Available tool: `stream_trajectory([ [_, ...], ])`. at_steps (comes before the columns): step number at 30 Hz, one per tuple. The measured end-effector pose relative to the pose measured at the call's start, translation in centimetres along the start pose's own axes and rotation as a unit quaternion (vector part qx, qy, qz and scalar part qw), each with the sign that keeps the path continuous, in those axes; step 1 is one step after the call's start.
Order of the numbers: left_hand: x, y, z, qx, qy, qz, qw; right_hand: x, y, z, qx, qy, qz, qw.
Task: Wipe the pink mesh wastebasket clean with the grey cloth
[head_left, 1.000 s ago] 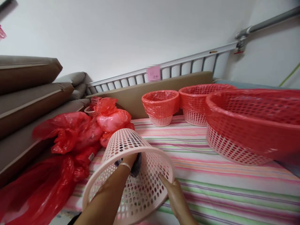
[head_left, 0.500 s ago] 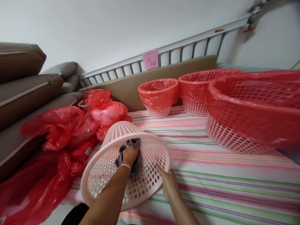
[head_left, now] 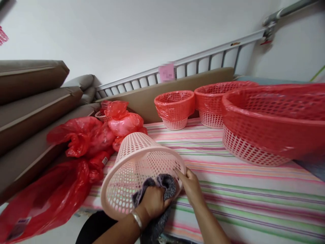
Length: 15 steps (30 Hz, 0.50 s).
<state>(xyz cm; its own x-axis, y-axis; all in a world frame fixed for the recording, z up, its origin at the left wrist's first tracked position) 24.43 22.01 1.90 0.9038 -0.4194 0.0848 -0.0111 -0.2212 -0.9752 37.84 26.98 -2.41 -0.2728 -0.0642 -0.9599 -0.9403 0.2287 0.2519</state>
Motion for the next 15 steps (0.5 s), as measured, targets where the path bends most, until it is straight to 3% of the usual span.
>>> stream_trajectory([
  [4, -2.4, -2.1, 1.2, 0.01, -0.046, 0.005, 0.999, 0.8, -0.2, -0.1, -0.023, 0.048, 0.005, 0.999],
  [10, -11.0, -8.9, 7.6, 0.099, -0.212, 0.051, 0.971, 2.7, 1.4, -1.5, -0.061, 0.11, 0.016, 0.992],
  [12, -12.7, -9.3, 9.9, 0.111, -0.222, 0.061, 0.967, 3.1, 1.5, -1.6, -0.059, 0.118, 0.013, 0.991],
  [15, -14.0, -7.6, 12.2, 0.106, -0.221, 0.068, 0.967, 4.2, 1.8, -1.5, -0.061, 0.133, 0.028, 0.989],
])
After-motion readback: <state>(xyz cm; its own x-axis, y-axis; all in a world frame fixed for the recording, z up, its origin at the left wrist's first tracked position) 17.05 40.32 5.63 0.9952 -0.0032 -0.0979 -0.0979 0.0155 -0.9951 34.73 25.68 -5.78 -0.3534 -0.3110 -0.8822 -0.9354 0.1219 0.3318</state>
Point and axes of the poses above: each hand's wrist, its own z-axis towards the middle knuckle, its own y-axis out of the palm, x = y × z, the point moved 10 cm from there along z, towards the middle knuckle, and after that the axes turned 3 degrees about -x, right-handed, at the moved point
